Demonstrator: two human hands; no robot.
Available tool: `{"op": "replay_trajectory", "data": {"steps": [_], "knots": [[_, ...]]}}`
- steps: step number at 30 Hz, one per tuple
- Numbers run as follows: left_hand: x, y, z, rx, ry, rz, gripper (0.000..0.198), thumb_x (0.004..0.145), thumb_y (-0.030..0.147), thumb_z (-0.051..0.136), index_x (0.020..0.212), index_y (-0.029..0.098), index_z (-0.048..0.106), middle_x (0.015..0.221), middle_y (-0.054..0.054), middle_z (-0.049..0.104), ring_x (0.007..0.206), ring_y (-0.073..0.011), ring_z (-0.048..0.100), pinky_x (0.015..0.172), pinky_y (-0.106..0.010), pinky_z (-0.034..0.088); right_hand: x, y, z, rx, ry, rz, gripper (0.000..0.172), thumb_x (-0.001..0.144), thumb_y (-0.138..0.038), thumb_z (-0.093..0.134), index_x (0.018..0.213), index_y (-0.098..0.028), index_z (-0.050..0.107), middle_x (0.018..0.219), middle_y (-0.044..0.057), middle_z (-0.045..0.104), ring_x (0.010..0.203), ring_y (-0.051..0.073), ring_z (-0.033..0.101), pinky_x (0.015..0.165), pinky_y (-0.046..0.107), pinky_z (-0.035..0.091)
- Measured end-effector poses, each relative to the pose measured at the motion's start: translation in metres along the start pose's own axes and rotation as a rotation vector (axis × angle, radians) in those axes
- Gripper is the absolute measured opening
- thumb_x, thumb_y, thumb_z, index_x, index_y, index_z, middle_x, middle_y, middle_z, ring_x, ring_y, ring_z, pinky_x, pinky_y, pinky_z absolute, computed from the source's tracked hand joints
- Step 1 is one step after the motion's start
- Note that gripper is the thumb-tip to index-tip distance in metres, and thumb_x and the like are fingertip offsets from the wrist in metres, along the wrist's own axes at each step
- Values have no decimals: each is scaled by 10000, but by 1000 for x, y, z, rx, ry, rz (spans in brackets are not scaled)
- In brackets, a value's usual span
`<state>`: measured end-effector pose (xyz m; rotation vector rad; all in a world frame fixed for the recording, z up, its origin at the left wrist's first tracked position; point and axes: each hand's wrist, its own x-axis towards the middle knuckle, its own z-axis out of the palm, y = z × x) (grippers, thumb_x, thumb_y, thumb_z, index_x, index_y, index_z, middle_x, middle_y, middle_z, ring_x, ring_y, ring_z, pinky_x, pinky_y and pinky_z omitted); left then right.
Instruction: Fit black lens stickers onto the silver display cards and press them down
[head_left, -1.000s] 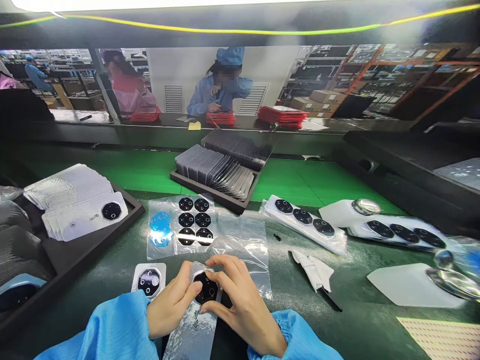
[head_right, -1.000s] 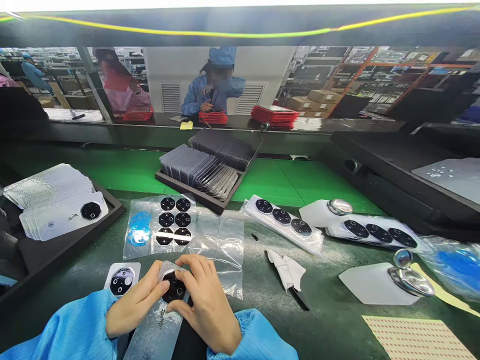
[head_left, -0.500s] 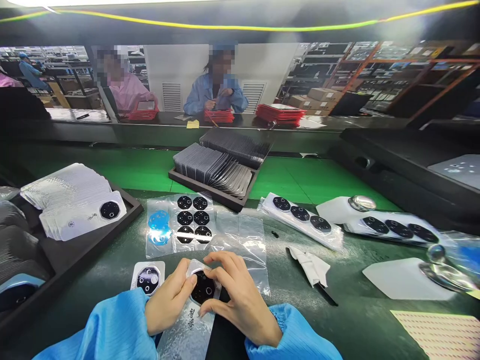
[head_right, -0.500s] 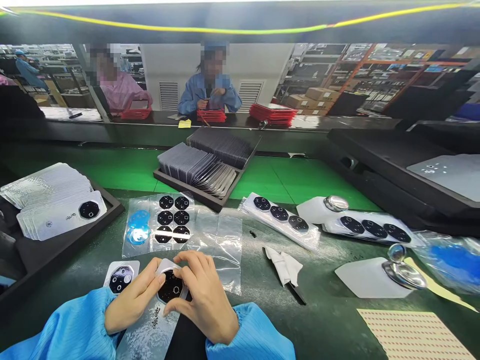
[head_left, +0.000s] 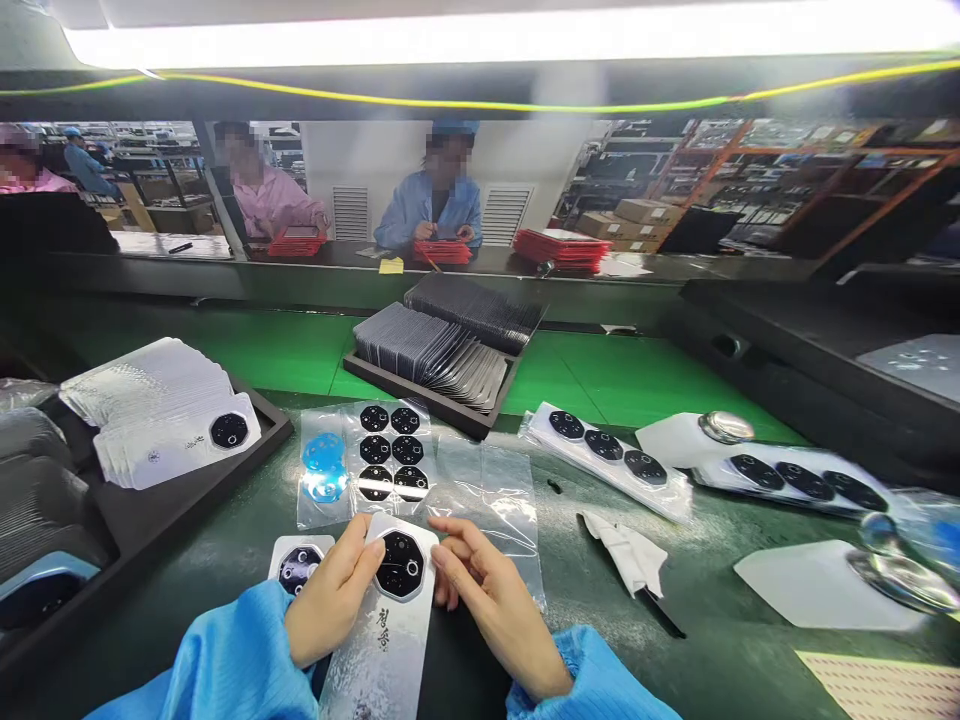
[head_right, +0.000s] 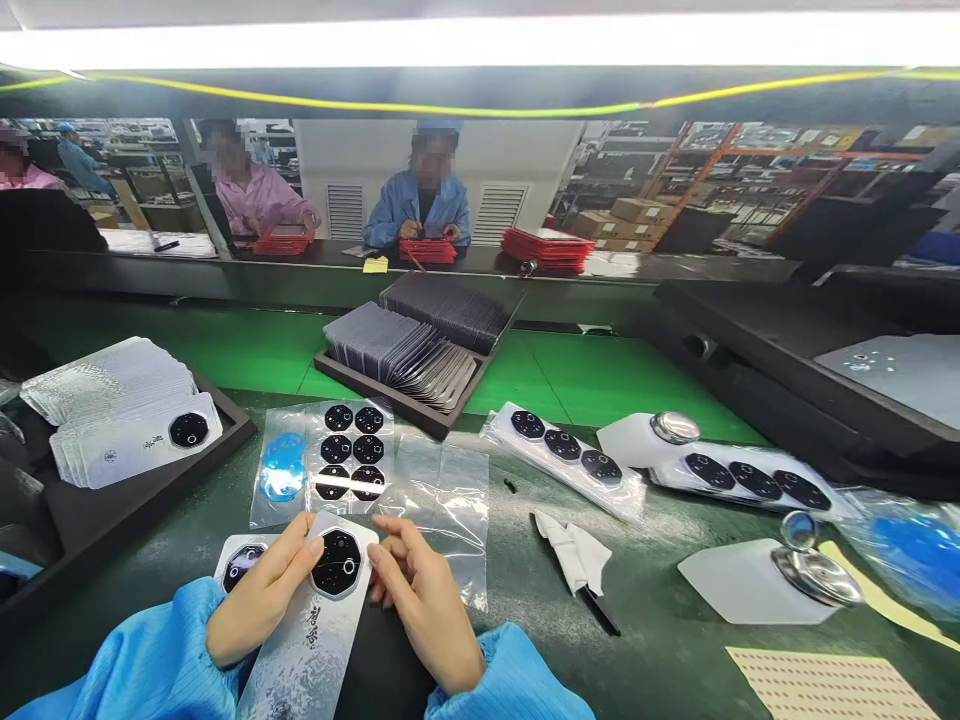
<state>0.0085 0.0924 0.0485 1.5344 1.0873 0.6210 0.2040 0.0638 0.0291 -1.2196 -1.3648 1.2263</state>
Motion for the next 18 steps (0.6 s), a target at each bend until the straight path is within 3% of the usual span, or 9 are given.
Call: {"op": "replay_trajectory", "data": {"steps": [3,9,18], "knots": [[1,-2,1,-76,-48,-9,321,977,489,376,1054,203,499,998,-35,589,984,-211,532,888,-344,406,3,-1,4,244,-103,118,388,920,-535,505,1021,-162,540,543,-47,555,481,127,552,504,247,455],[2,3,7,-218,-99,-94,421,795,357,701,1073,191,432,978,-11,595,946,-197,558,843,-335,431,1,-7,7,326,-51,97,373,872,-537,591,912,-172,531,534,-49,575,470,112,564,510,235,461],[4,-6,4,-275,-193,-71,421,809,285,692,1125,188,432,1049,-28,601,1007,-205,569,887,-360,425,3,-2,9,359,-58,131,399,840,-558,619,899,-171,542,501,-42,589,409,110,540,450,226,440]]}}
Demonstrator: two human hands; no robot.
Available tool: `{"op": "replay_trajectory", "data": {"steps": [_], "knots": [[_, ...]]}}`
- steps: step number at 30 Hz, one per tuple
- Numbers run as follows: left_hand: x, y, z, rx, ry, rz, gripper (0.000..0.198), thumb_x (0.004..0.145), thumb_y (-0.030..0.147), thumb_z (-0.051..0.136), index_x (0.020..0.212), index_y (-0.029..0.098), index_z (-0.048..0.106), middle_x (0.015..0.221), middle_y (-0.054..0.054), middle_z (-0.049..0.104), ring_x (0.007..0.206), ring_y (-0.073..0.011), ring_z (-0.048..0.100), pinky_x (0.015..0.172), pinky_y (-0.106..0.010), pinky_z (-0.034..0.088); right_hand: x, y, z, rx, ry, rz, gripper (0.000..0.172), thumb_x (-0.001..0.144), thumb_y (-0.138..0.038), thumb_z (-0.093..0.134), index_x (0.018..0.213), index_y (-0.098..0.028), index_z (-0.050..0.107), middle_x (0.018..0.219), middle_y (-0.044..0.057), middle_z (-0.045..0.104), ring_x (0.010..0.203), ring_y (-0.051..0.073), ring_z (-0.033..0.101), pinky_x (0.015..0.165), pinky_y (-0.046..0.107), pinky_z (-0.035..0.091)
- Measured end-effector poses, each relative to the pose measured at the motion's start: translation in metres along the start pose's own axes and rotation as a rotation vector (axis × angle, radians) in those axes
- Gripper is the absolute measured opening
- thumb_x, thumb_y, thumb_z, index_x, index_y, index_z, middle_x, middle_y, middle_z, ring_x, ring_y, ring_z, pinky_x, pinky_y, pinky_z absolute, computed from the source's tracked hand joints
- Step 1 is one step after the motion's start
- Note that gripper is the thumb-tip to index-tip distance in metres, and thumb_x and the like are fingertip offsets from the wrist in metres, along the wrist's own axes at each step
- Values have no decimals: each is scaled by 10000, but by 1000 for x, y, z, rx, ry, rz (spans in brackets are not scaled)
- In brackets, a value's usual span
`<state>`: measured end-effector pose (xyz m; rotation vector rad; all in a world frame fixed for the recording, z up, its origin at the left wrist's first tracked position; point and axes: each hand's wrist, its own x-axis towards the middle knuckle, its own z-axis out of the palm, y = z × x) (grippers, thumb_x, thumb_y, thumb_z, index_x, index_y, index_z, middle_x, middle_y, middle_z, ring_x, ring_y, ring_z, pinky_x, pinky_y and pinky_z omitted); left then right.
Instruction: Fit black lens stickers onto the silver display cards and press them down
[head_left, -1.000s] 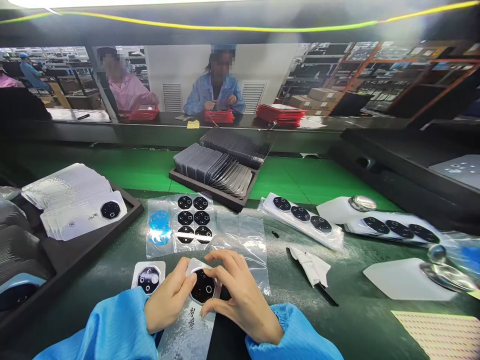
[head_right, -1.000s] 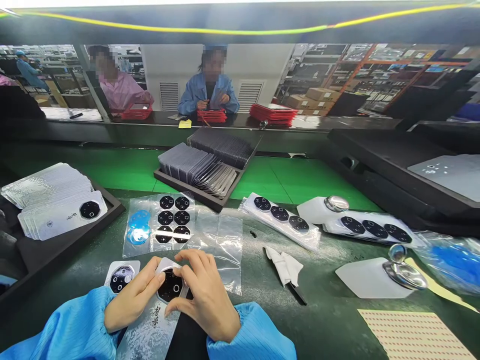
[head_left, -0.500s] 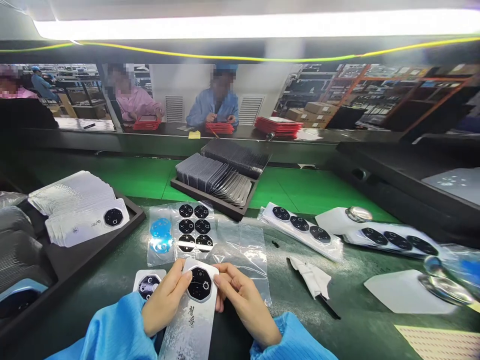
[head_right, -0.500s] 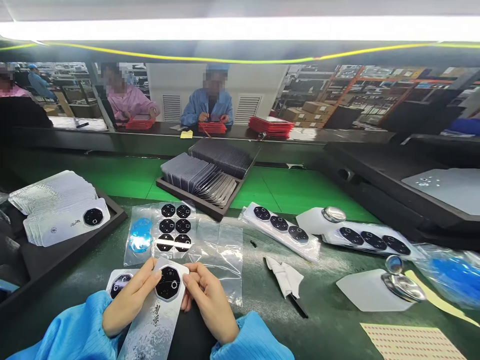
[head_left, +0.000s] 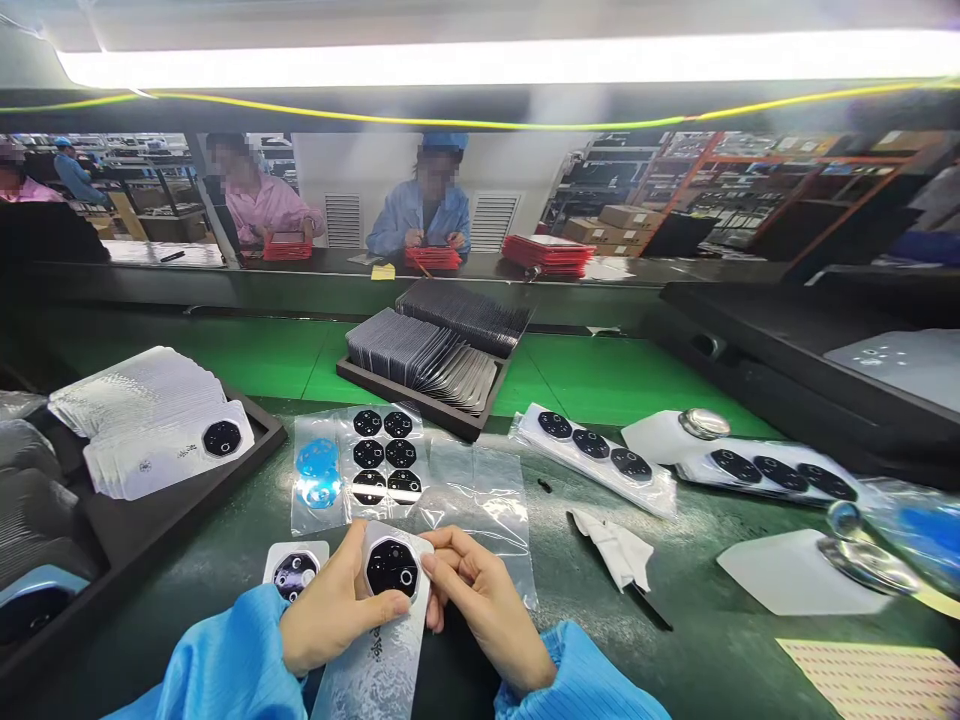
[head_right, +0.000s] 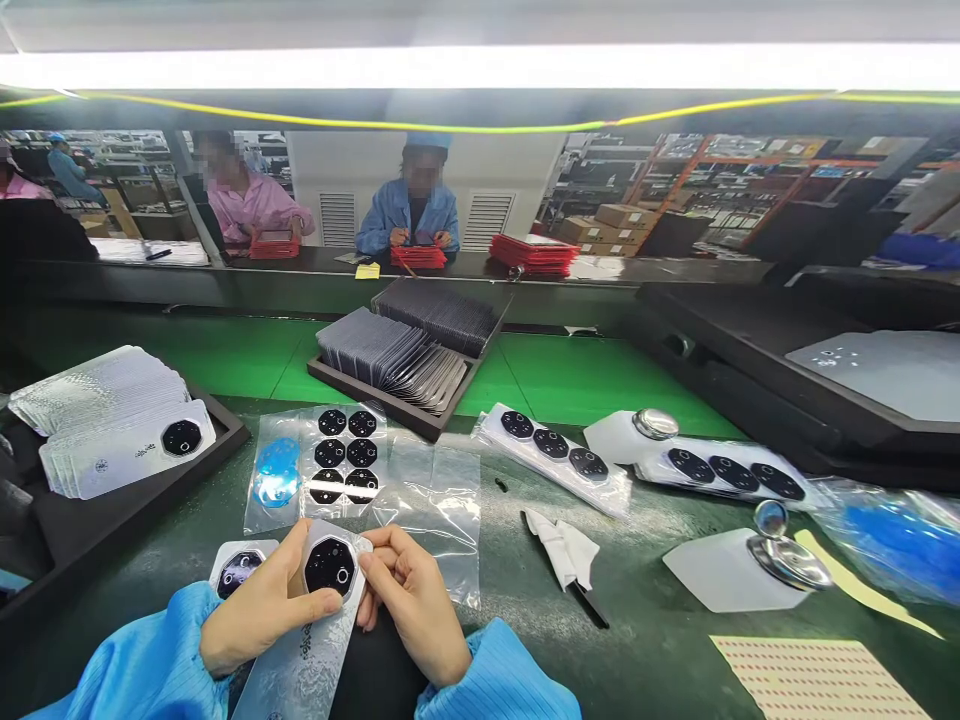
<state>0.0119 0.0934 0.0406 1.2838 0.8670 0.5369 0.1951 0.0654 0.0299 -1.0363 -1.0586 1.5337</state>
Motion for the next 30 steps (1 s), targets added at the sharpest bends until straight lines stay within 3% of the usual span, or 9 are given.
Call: {"op": "replay_trajectory", "data": {"steps": [4,10,13,15,19,22,25,30], "knots": [[0,2,-6,-29,-93,39,422,845,336,667,1168,185,442,1101,-43,581,1077,-211,538,919,-362,413,0,-1,-2,11,3,6,402,845,-555,613,904,-161,558,500,-37,589,403,104,523,452,222,420],[-4,22,-10,-82,-173,37,426,890,439,596,1200,184,455,1089,-64,598,1069,-227,554,937,-374,409,-1,-6,-2,-41,17,12,434,868,-579,558,957,-154,579,545,-31,572,436,104,507,482,229,411],[-6,25,-7,-33,-124,15,328,903,449,563,1104,196,508,1028,-47,596,1026,-224,554,891,-344,425,-3,-8,-2,-142,-21,-37,422,880,-582,530,955,-172,599,671,-14,574,513,106,505,515,234,412],[-8,24,-4,122,-70,23,290,910,480,531,976,197,539,934,-26,576,935,-205,540,806,-299,422,-5,-8,-2,-246,-32,-86,393,879,-564,542,875,-178,613,705,-11,551,588,115,497,552,233,402],[-10,20,8,450,45,66,417,934,540,428,712,187,461,688,16,449,671,-143,420,615,-257,320,-8,-2,2,-417,12,-182,452,888,-573,507,659,-184,538,602,-29,453,597,117,420,559,233,342],[-11,18,17,552,85,101,453,918,524,463,630,185,378,626,32,395,622,-124,382,581,-262,260,-11,3,6,-502,50,-273,480,903,-547,491,585,-187,492,545,-38,418,536,104,378,516,234,294],[-13,20,22,539,84,128,462,852,477,593,582,178,367,599,42,396,606,-114,394,577,-259,254,-16,7,6,-523,45,-355,438,922,-473,502,591,-189,544,530,-28,478,501,103,408,494,234,301],[-16,23,20,408,-31,150,216,750,318,706,726,182,541,686,51,486,659,-116,427,595,-230,298,-19,9,-2,-401,213,-331,360,894,-489,548,667,-219,623,586,-10,566,528,134,493,503,228,383]]}}
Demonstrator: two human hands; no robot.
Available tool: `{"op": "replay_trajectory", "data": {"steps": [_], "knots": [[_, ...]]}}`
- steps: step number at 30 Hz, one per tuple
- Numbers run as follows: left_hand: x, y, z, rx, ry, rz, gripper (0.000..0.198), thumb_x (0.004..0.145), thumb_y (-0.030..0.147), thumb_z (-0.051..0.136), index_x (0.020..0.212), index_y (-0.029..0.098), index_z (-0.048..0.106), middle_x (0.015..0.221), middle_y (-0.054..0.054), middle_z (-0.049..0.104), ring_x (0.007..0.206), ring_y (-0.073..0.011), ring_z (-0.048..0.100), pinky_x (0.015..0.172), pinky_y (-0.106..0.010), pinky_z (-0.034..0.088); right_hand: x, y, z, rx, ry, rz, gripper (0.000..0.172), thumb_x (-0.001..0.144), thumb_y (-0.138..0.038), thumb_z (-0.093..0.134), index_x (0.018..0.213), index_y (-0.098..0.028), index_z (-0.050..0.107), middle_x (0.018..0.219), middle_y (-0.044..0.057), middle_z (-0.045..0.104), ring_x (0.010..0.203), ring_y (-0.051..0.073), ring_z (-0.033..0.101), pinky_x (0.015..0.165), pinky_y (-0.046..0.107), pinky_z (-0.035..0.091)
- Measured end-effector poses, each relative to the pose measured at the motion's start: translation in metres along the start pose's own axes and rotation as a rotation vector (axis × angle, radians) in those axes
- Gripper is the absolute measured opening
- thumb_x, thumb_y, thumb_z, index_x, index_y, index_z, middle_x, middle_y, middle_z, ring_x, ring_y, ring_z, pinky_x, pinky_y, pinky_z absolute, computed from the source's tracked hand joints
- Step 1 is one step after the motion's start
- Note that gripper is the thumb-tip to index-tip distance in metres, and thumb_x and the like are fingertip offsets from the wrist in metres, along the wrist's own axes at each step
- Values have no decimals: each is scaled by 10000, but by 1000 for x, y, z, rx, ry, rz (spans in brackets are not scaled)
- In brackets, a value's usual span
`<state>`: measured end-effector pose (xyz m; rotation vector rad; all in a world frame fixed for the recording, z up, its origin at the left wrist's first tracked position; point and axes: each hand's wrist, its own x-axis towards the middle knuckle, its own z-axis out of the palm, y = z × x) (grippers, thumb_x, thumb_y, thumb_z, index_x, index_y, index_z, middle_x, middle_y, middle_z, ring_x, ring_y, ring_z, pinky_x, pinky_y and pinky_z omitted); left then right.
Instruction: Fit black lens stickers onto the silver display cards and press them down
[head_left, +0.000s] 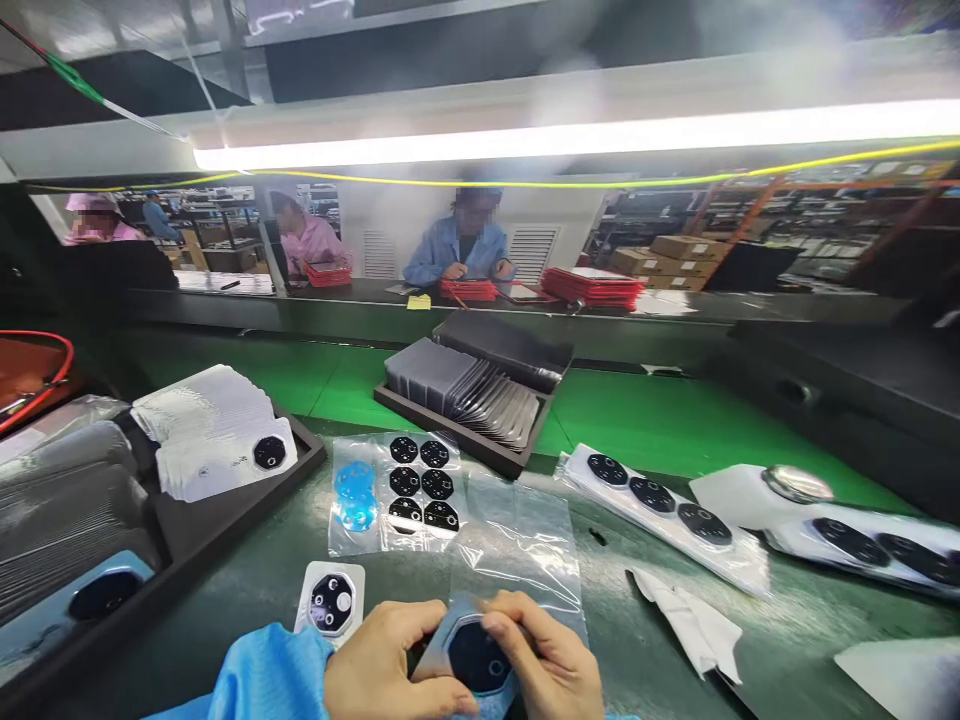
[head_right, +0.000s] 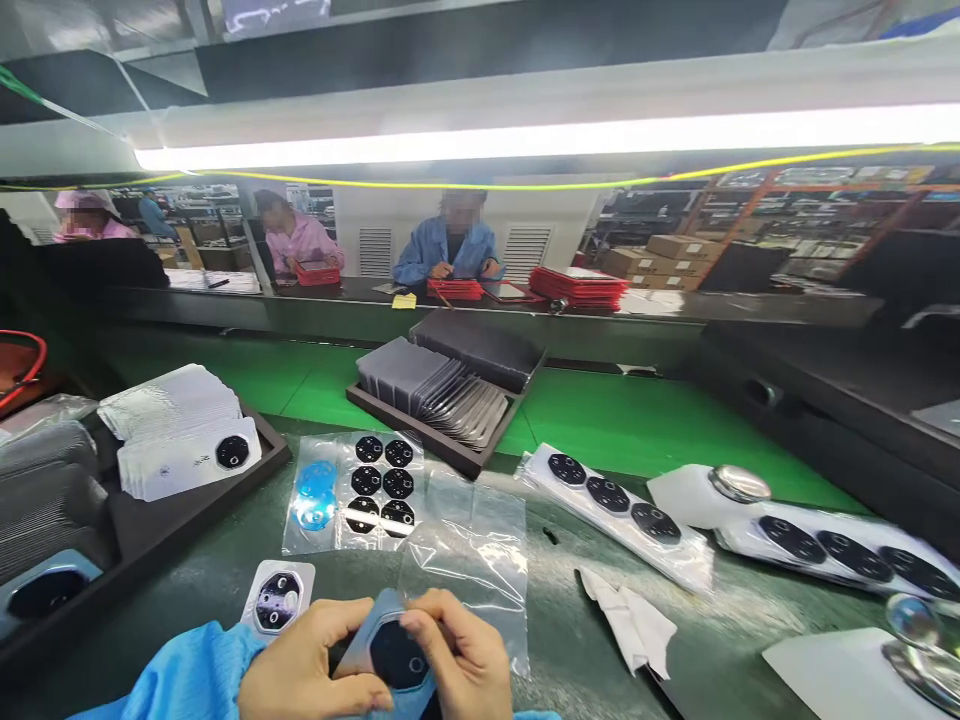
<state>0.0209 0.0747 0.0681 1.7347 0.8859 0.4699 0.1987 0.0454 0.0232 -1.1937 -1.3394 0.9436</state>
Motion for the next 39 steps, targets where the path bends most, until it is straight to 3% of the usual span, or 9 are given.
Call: {"op": "replay_trajectory", "data": {"steps": [8,11,16,19,22,26,30,34,39], "knots": [[4,0,-13,174,207,-54,152,790,303,643,725,168,613,628,46,541,609,-116,481,555,-204,361,5,1,5,85,46,103,320,813,-519,650,981,-248,620,809,11,665,637,169,595,589,250,488],[-2,8,-54,325,390,-43,185,823,360,597,776,189,651,725,11,626,731,-169,565,697,-247,432,6,3,8,193,76,85,331,852,-512,609,1054,-250,583,827,16,653,674,168,604,604,257,499],[-30,3,-160,685,874,-169,276,866,385,455,979,193,617,1001,-99,624,1050,-318,501,920,-426,370,11,11,6,157,-7,57,291,896,-481,569,1037,-229,596,835,35,647,673,160,620,597,261,506],[-40,-14,-204,851,894,-276,195,834,318,484,874,189,625,906,-114,634,1044,-363,490,914,-476,347,12,16,5,107,-85,22,298,914,-480,538,1044,-220,601,852,46,649,682,166,638,584,264,513],[-37,-31,-220,942,779,-342,95,780,264,567,807,200,632,843,-82,654,961,-345,529,875,-462,371,12,16,5,73,-99,-3,298,926,-479,515,1026,-214,606,844,42,639,676,163,638,576,262,514],[-23,-40,-213,1037,755,-360,220,773,226,577,978,156,617,1019,-148,614,1070,-398,473,901,-516,347,14,11,3,-3,-50,-25,290,932,-468,504,1009,-207,605,856,42,632,681,163,635,584,266,520],[-17,-33,-184,1078,738,-271,354,852,224,503,1191,125,489,1256,-203,465,1223,-404,342,974,-529,280,34,3,-5,-270,-21,-113,237,949,-389,477,1051,-212,598,930,56,632,773,180,628,652,289,527],[-30,-22,-139,1006,328,-99,264,801,365,656,1006,224,570,1092,-52,581,1062,-260,492,912,-351,376,74,0,-13,-715,-207,-135,193,885,-238,558,1068,-236,620,1106,73,597,995,227,582,833,370,498],[-49,-17,-99,874,57,-172,620,604,440,819,1119,218,555,1149,-63,565,1099,-288,476,935,-392,348,118,7,-9,-855,-319,-50,274,693,-234,779,939,-237,658,1067,55,568,1069,267,525,895,405,441]]}}
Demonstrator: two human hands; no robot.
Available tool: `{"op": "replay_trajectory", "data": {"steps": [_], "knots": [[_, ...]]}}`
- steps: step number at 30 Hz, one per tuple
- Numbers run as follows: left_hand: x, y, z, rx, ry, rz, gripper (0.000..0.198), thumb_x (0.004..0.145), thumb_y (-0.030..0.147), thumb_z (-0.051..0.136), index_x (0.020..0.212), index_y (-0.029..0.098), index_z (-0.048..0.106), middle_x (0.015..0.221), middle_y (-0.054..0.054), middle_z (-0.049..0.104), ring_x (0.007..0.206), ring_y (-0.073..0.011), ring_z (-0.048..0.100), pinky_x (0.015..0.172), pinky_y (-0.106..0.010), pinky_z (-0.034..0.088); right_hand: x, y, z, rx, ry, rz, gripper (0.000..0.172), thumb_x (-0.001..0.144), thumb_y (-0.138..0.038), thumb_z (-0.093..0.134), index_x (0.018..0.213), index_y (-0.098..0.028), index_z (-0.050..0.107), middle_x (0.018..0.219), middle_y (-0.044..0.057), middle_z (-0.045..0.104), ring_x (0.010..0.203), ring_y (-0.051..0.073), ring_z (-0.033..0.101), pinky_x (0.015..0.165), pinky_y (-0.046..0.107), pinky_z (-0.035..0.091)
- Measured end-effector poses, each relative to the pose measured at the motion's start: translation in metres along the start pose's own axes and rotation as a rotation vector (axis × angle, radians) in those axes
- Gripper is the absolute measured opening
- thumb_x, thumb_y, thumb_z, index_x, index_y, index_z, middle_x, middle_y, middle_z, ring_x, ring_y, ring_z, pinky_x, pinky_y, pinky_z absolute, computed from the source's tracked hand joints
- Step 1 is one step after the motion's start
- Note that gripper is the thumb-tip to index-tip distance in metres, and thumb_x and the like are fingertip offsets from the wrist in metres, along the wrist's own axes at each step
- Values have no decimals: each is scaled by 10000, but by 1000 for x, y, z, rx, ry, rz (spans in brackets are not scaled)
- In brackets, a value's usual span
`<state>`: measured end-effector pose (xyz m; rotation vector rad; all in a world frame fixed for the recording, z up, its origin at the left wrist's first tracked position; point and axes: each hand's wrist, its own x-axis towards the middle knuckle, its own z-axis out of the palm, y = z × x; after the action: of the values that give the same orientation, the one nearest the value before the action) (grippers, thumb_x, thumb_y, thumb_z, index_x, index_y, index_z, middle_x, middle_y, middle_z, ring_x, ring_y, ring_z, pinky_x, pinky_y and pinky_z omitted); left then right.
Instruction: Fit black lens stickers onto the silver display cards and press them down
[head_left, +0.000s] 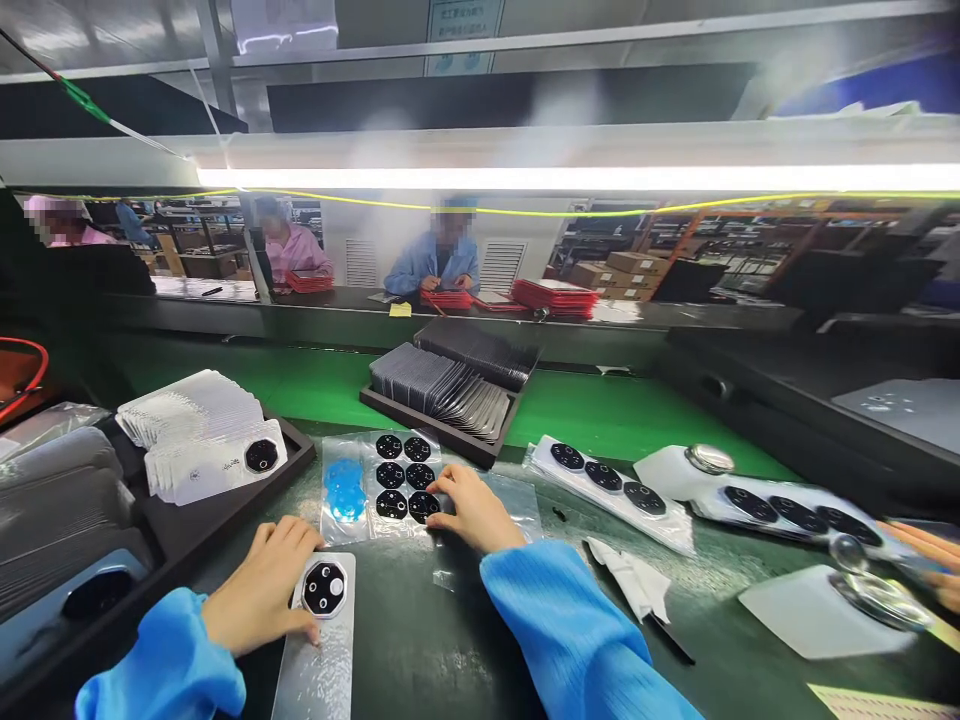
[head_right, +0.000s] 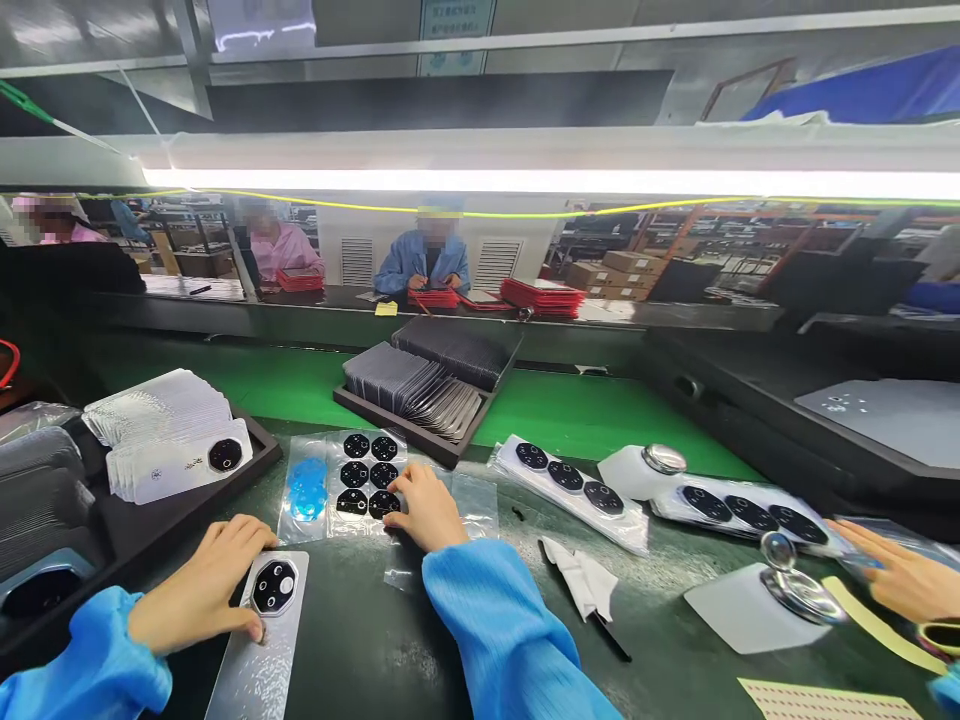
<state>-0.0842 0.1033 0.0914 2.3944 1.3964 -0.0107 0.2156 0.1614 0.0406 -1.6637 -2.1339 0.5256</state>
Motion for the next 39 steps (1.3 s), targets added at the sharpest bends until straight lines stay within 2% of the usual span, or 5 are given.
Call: {"op": "replay_trajectory", "data": {"steps": [13,22,29,34,39], "knots": [[8,2,11,-69,-100,-66,710,573,322,838,1167,160,484,1142,-79,477,1076,-291,420,926,-398,358,35,4,3,-57,-204,36,511,480,-216,908,818,-224,525,938,-4,528,933,212,539,741,301,440],[-2,12,6,-370,27,-11,530,693,254,727,1149,240,456,1162,-37,426,974,-222,490,853,-350,421,-6,-4,14,-15,-14,-112,420,750,-123,692,1123,-223,528,1108,75,545,1068,250,547,905,389,470],[12,19,29,-1075,-127,-2,621,748,204,665,1246,262,298,910,30,528,784,-153,553,664,-268,417,-10,5,23,58,64,-241,505,735,-99,660,1217,-179,535,1071,95,534,1005,250,589,888,402,520],[27,42,51,-1516,-102,0,717,690,191,764,1217,252,281,970,9,601,925,-181,612,810,-311,426,-14,6,15,121,169,-296,425,786,-205,650,1198,-194,545,1041,83,552,919,224,592,814,378,539],[40,64,53,-1642,-198,-46,622,672,183,790,1157,194,400,1034,-51,661,1028,-216,623,896,-332,407,-37,13,-9,177,332,-250,362,862,-290,590,1214,-225,530,1011,63,552,789,179,571,684,325,535]]}}
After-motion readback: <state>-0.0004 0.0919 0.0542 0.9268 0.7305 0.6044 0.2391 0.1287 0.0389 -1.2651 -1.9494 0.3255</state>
